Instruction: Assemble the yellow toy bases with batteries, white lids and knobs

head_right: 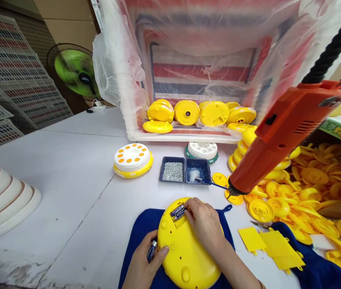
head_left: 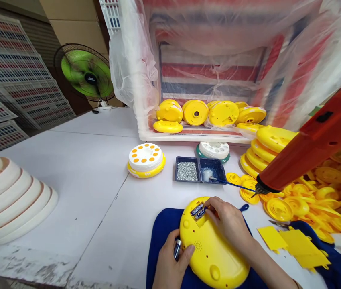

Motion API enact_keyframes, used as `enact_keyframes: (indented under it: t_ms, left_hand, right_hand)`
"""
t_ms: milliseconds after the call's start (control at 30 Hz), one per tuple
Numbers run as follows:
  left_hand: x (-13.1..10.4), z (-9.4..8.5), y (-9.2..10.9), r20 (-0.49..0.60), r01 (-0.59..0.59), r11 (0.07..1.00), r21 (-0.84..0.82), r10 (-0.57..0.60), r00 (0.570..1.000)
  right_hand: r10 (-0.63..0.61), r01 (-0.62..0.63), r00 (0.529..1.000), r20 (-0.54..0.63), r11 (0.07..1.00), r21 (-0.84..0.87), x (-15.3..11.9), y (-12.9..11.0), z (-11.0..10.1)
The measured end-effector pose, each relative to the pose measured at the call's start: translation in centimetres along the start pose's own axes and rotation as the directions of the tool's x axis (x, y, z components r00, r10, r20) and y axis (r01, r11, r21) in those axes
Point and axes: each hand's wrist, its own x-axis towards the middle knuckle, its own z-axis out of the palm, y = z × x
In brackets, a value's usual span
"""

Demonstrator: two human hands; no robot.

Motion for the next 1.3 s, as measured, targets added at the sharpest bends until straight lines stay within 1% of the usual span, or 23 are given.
enact_keyframes:
  t_ms: [133,300,500,633,733,867,967,1033,1100,1133,1200,1300]
  left_hand:
    - [-0.1,0.2,-0.7,-0.014,-0.020,0.999,0.030,0.021,1.000]
    - [-0.2,0.5,-1.3,-0.050,-0.035,0.999,0.042,0.037,0.998]
    - [-0.3,0.2,-1.4,-0.016,-0.015,0.996,0.082,0.017,1.000]
    - [-0.4,0.1,-1.2,-0.006,-0.010,0.995,0.096,0.011,1.000]
    - [-0.4,0.2,-1.2,-0.019,-0.020,0.995,0.101,0.022,1.000]
    - [-0.4,0.4,-1.1,-0.058,-0.039,0.996,0.079,0.044,0.997]
    - [-0.5,0.5,-0.7,-0.066,-0.008,1.000,0.022,0.009,0.998]
    - [-0.8,0.6,-0.2,-0.093,0.035,0.999,-0.014,-0.036,0.995]
    - [-1.4,0.6,0.4,-0.141,0.054,0.998,-0.020,-0.056,0.988]
    - [-1.7,0.6,0.8,-0.160,0.040,0.999,-0.003,-0.040,0.986]
    - [-2.4,0.6,1.4,-0.179,-0.032,0.998,0.056,0.041,0.983]
    - [-2.8,0.2,2.3,-0.188,-0.125,0.979,0.163,0.156,0.970]
  right_hand:
    - [-0.034,0.034,0.999,-0.017,0.999,-0.039,-0.2,-0.1,0.2]
    - [-0.083,0.081,0.995,-0.049,0.996,-0.035,-0.3,0.3,0.6]
    - [-0.101,0.099,0.991,-0.091,0.995,-0.023,-0.3,0.3,1.1]
    - [-0.115,0.117,0.987,-0.112,0.993,0.011,-0.2,-0.1,1.5]
    - [-0.128,0.140,0.982,-0.138,0.987,0.081,-0.4,0.0,1.6]
    - [-0.104,0.149,0.975,-0.198,0.962,0.229,-1.9,0.6,1.0]
    - [-0.075,0.159,0.960,-0.270,0.939,0.305,-3.5,1.5,0.1]
    - [-0.077,0.187,0.938,-0.339,0.934,0.306,-4.4,2.5,-0.3]
    - [-0.085,0.197,0.916,-0.391,0.946,0.256,-5.2,3.8,-0.3]
    - [-0.085,0.187,0.910,-0.405,0.957,0.221,-5.6,4.4,-0.2]
    - [-0.073,0.153,0.910,-0.409,0.974,0.166,-6.1,5.6,0.4]
    - [-0.006,0.073,0.925,-0.379,0.984,0.163,-6.8,6.4,1.6]
